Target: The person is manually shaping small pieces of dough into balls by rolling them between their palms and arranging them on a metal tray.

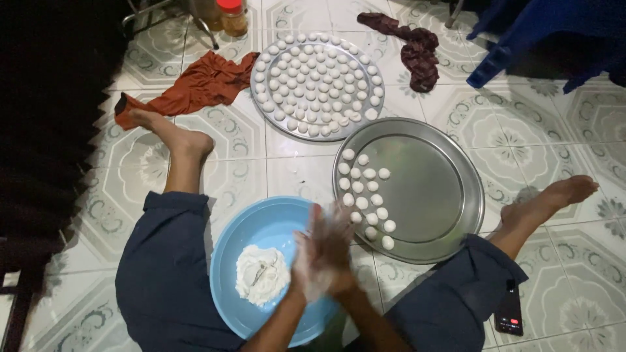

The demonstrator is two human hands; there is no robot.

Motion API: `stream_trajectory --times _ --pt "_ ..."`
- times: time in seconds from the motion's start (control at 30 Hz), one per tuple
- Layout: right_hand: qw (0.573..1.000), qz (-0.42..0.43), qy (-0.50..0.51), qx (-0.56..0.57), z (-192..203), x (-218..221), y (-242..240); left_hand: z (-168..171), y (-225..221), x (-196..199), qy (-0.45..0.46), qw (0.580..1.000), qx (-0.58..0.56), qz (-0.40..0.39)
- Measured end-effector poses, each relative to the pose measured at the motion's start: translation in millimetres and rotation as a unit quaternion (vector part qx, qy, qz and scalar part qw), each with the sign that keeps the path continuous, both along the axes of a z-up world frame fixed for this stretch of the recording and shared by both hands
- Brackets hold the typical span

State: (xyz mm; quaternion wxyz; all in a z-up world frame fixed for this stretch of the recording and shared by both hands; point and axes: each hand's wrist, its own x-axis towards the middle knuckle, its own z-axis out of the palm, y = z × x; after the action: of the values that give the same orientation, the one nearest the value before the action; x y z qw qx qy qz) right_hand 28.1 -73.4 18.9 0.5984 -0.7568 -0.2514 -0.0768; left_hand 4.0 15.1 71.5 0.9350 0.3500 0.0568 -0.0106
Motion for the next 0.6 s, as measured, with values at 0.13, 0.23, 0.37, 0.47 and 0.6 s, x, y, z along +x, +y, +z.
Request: stream_trajectory --times 0.13,0.23,0.37,0.47,0.6 --pt "0.979 0.072 -0.192 0.016 41.9 -3.6 13.7 -202.8 -24.0 9.5 -0.003 0.985 0.173 0.016" --pt "0.990 0.012 -0.138 -0.037 41.6 11.3 21.9 -155.8 -17.8 2.5 0.005 0.999 0.050 -0.009" --pt "0.976 0.047 -0.120 -0.175 76.4 -12.7 14.4 -49.2 -0.2 27.6 -0.080 0.980 -0.181 0.013" --pt "0.964 0.001 -0.203 -0.172 9.1 25.7 -13.3 -266.5 -37.8 -20.5 -0.064 0.814 0.576 0.021" --pt "0.968 0.010 -0.156 -0.198 60.2 9.7 10.7 -107.9 -1.9 15.5 -0.069 0.902 0.425 0.040"
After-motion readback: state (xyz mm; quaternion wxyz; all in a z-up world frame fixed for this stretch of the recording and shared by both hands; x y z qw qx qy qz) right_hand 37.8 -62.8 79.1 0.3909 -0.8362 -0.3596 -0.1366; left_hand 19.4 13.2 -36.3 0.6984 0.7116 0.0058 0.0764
